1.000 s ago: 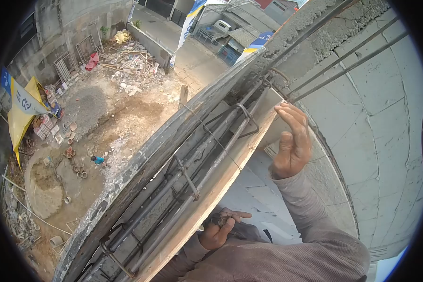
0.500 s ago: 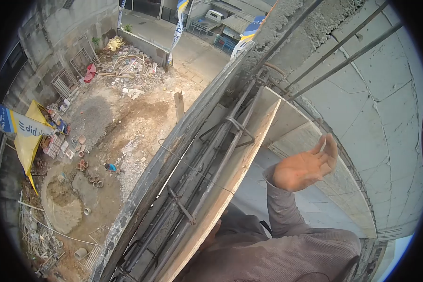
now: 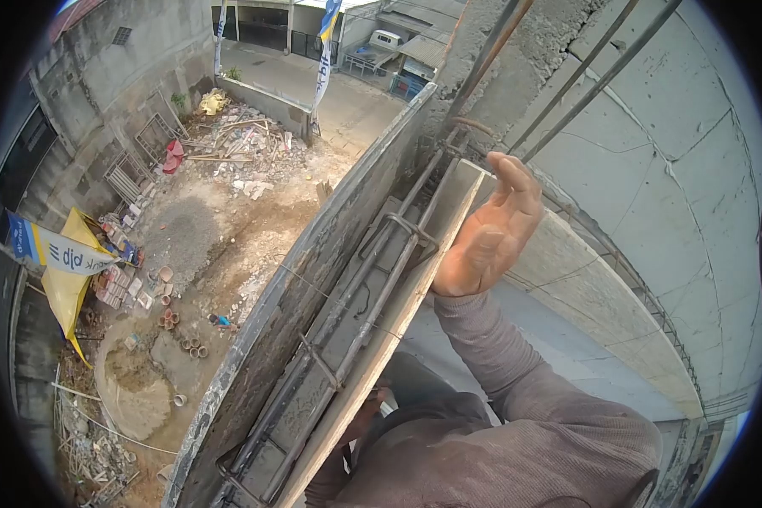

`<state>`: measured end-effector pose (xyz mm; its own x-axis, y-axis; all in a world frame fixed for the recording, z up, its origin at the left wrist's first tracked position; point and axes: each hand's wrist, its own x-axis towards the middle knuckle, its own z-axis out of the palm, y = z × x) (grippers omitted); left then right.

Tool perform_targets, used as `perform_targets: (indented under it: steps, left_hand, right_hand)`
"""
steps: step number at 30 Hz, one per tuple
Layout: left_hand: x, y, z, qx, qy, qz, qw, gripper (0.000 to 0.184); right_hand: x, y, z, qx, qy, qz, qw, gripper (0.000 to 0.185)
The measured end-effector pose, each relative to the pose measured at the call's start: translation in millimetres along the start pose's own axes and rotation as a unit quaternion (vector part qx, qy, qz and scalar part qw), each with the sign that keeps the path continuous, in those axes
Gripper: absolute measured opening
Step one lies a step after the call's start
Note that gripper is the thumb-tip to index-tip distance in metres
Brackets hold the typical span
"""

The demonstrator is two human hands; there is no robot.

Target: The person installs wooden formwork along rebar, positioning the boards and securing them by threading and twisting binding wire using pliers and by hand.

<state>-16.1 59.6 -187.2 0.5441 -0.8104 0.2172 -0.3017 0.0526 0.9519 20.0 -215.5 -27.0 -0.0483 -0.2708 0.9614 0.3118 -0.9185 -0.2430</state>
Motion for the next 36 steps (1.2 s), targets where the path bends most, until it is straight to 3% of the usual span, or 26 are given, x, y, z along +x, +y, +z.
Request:
perform_targets:
  steps: [2, 3, 4, 5, 6, 7, 8, 9, 11, 13, 15, 17, 18, 19, 20, 21, 22, 25, 30, 32, 33, 35, 36]
  left_hand:
    - [2.3, 13.3, 3.4, -0.064, 0.002, -0.037, 0.997, 0.041]
    - [0.7, 16.4, 4.3, -0.130, 0.007, -0.070, 0.989, 0.041]
    - [-4.5, 4.2, 8.6, -0.181, 0.002, -0.093, 0.979, 0.034]
    - [-5.2, 4.3, 6.5, -0.184, 0.004, -0.092, 0.979, 0.034]
    - [-4.1, 5.0, 4.4, -0.116, 0.008, -0.050, 0.992, 0.031]
    - [-2.8, 5.5, 4.2, -0.047, 0.012, -0.008, 0.999, 0.027]
    - [-1.9, 3.6, 6.2, -0.102, -0.009, -0.075, 0.992, 0.023]
    - [-2.1, 0.6, 6.8, -0.103, -0.006, -0.073, 0.992, 0.023]
    - [-4.7, -4.9, 5.7, -0.094, -0.033, -0.083, 0.992, 0.023]
    - [-2.3, -1.5, 3.5, -0.065, -0.022, -0.055, 0.996, 0.023]
    - [-8.3, -9.6, 7.5, -0.036, -0.011, -0.029, 0.999, 0.025]
    - [-23.9, -40.9, 23.7, -0.240, 0.059, -0.102, 0.964, 0.032]
    - [-21.1, -40.8, 20.8, -0.293, -0.026, -0.162, 0.942, 0.045]
    - [-18.5, -32.8, 21.0, -0.199, -0.009, -0.004, 0.980, 0.053]
    - [-19.8, -34.6, 17.6, -0.116, -0.029, 0.029, 0.992, 0.056]
    - [-21.2, -37.6, 13.6, -0.032, -0.050, 0.061, 0.996, 0.059]
    - [-20.8, -52.5, 32.7, -0.160, 0.018, 0.076, 0.984, 0.055]
    - [-28.9, -62.3, 33.8, -0.182, 0.014, 0.042, 0.982, 0.051]
    - [-20.0, -33.0, 17.5, -0.224, -0.018, -0.035, 0.974, 0.043]
    - [-12.5, -21.3, 11.5, -0.230, -0.033, -0.062, 0.971, 0.040]
    - [-9.2, -16.3, 9.6, -0.232, -0.042, -0.076, 0.969, 0.039]
    - [-4.0, -9.3, 9.4, -0.230, -0.064, -0.105, 0.965, 0.036]
    - [-8.1, -22.8, 9.8, -0.054, -0.109, -0.098, 0.988, 0.022]
  right_hand:
    - [19.3, -3.3, -6.3, -0.017, -0.190, 0.055, 0.980, 0.050]
    - [31.9, -3.8, -11.4, -0.016, -0.191, 0.056, 0.980, 0.050]
    - [48.3, -3.1, -18.2, 0.034, -0.301, 0.090, 0.949, 0.035]
    - [64.5, -2.3, -22.4, 0.083, -0.406, 0.120, 0.902, 0.022]
    - [78.5, -2.2, -22.9, 0.061, -0.470, 0.086, 0.876, 0.012]
    - [89.6, 0.5, -22.9, 0.061, -0.474, 0.082, 0.875, 0.012]
    - [99.1, 3.6, -22.4, 0.039, -0.551, 0.110, 0.826, 0.013]
    - [104.9, 5.0, -20.3, 0.017, -0.623, 0.136, 0.770, 0.015]
    - [106.6, 0.4, -6.3, 0.010, -0.640, 0.148, 0.754, 0.020]
    - [109.4, -5.4, 5.6, -0.032, -0.711, 0.206, 0.672, 0.022]
    - [99.0, -2.2, 7.6, -0.072, -0.708, 0.193, 0.676, 0.023]
    - [95.2, -5.4, 10.2, -0.112, -0.703, 0.178, 0.679, 0.025]
    - [99.5, -11.4, 10.7, -0.106, -0.718, 0.175, 0.665, 0.025]
    - [101.0, -15.7, 11.9, -0.101, -0.731, 0.172, 0.652, 0.024]
    - [94.8, -13.8, 13.0, -0.079, -0.708, 0.157, 0.684, 0.025]
    - [93.9, -13.6, 17.7, -0.080, -0.711, 0.155, 0.682, 0.025]
    - [93.1, -12.6, 21.8, -0.085, -0.705, 0.176, 0.682, 0.024]
    - [92.9, -12.8, 34.7, -0.095, -0.699, 0.194, 0.682, 0.022]
    - [94.5, -21.2, 48.1, -0.173, -0.732, 0.189, 0.631, 0.015]
    - [90.4, -20.4, 44.9, -0.170, -0.724, 0.149, 0.652, 0.017]
    - [87.9, -19.2, 42.3, -0.164, -0.716, 0.107, 0.670, 0.018]
    - [90.4, -21.0, 44.2, -0.175, -0.704, 0.124, 0.678, 0.024]
    - [99.4, -30.5, 47.8, -0.169, -0.717, 0.186, 0.651, 0.020]
